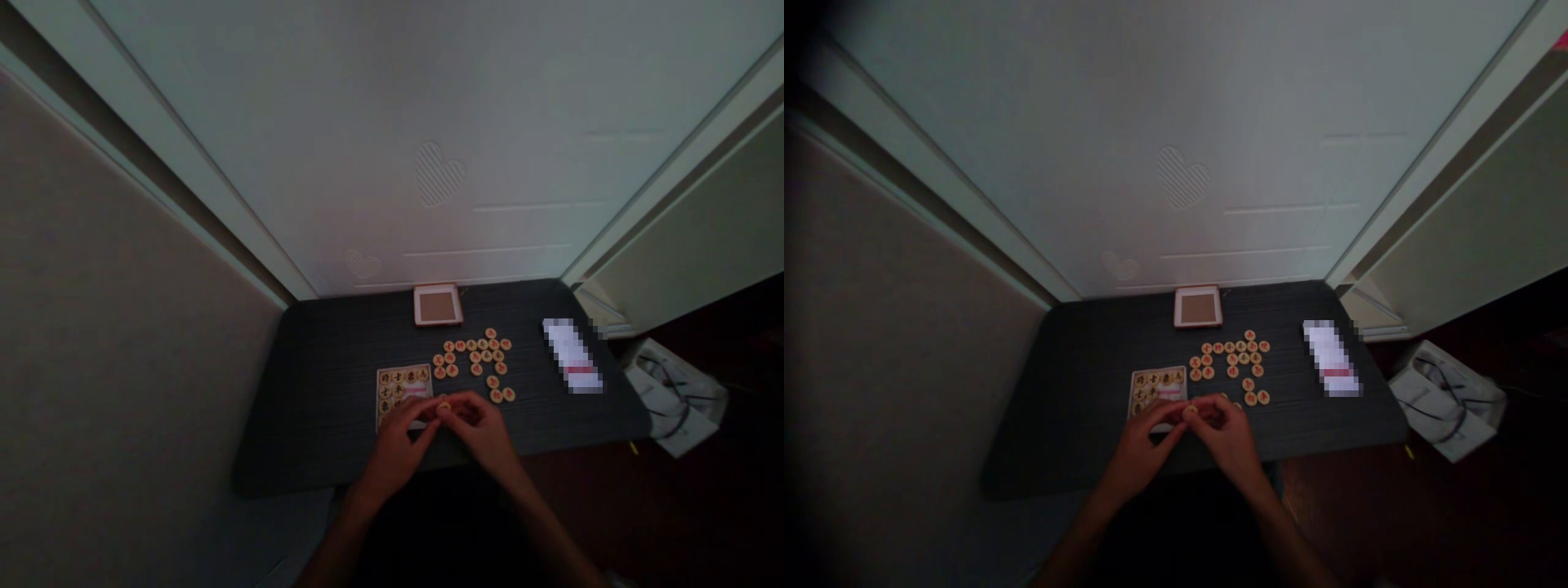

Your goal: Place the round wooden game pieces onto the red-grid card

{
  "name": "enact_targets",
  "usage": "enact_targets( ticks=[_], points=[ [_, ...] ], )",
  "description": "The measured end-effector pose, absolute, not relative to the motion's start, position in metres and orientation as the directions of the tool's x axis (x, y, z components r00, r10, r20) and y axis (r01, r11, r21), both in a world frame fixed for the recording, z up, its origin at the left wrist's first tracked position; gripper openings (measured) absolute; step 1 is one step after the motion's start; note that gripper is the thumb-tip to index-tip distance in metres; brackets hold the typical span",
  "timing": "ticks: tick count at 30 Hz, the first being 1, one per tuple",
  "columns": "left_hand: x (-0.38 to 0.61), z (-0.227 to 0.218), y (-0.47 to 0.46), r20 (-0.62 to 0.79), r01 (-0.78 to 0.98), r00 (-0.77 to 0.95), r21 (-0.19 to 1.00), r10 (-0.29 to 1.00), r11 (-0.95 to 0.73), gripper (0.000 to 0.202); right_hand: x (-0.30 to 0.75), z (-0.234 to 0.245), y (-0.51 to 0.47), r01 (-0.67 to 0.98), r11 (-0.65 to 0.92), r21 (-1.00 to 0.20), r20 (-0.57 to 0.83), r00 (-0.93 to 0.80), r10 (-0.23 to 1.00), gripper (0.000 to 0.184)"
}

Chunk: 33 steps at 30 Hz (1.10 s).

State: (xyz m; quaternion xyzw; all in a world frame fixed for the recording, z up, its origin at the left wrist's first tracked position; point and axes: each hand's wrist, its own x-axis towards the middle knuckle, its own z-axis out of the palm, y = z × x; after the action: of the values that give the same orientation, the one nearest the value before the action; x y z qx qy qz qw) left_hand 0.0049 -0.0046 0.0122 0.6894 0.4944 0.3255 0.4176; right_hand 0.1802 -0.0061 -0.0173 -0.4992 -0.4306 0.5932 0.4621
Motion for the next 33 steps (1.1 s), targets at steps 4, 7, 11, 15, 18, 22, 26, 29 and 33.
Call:
enact_targets(
  ticks=[4,7,11,15,18,22,26,29,33],
  points=[
    [0.007,0.011,-0.006,0.033,0.425,0.297,0.890,0.954,-0.163,0.024,0.180,-0.015,-0.006,-0.083,-0.194,-0.977,-0.190,-0.052,0.980,0.026],
    [0.008,0.008,-0.007,0.034,0.424,0.282,0.892,0.959,-0.156,0.023,0.181,-0.011,-0.006,-0.082,-0.175,-0.981,-0.171,-0.054,0.984,0.026],
    [0.008,0.006,-0.006,0.009,0.400,0.262,0.909,0.965,-0.117,0.024,0.182,-0.007,-0.005,-0.052,-0.169,-0.984,-0.165,-0.074,0.984,0.027],
    [0.008,0.005,-0.004,-0.003,0.372,0.255,0.923,0.967,-0.096,0.024,0.184,-0.007,-0.007,-0.064,-0.164,-0.984,-0.157,-0.096,0.983,0.028],
    [0.008,0.006,-0.004,-0.016,0.358,0.247,0.931,0.969,-0.076,0.025,0.184,-0.009,-0.008,-0.075,-0.152,-0.986,-0.143,-0.114,0.983,0.028],
    [0.008,0.006,-0.004,-0.037,0.311,0.231,0.950,0.972,-0.037,0.024,0.184,-0.011,-0.010,-0.105,-0.147,-0.984,-0.134,-0.126,0.983,0.029],
    [0.007,0.007,-0.005,-0.029,0.296,0.229,0.954,0.973,-0.041,0.017,0.183,-0.012,-0.011,-0.111,-0.175,-0.978,-0.162,-0.121,0.979,0.031],
    [0.008,0.008,-0.005,-0.019,0.307,0.234,0.950,0.972,-0.056,0.016,0.182,-0.011,-0.011,-0.094,-0.176,-0.980,-0.165,-0.112,0.980,0.031],
    [0.011,0.009,-0.005,-0.010,0.338,0.192,0.939,0.981,-0.057,0.017,0.181,-0.006,-0.011,-0.037,-0.125,-0.991,-0.121,-0.102,0.987,0.028]
  ],
)
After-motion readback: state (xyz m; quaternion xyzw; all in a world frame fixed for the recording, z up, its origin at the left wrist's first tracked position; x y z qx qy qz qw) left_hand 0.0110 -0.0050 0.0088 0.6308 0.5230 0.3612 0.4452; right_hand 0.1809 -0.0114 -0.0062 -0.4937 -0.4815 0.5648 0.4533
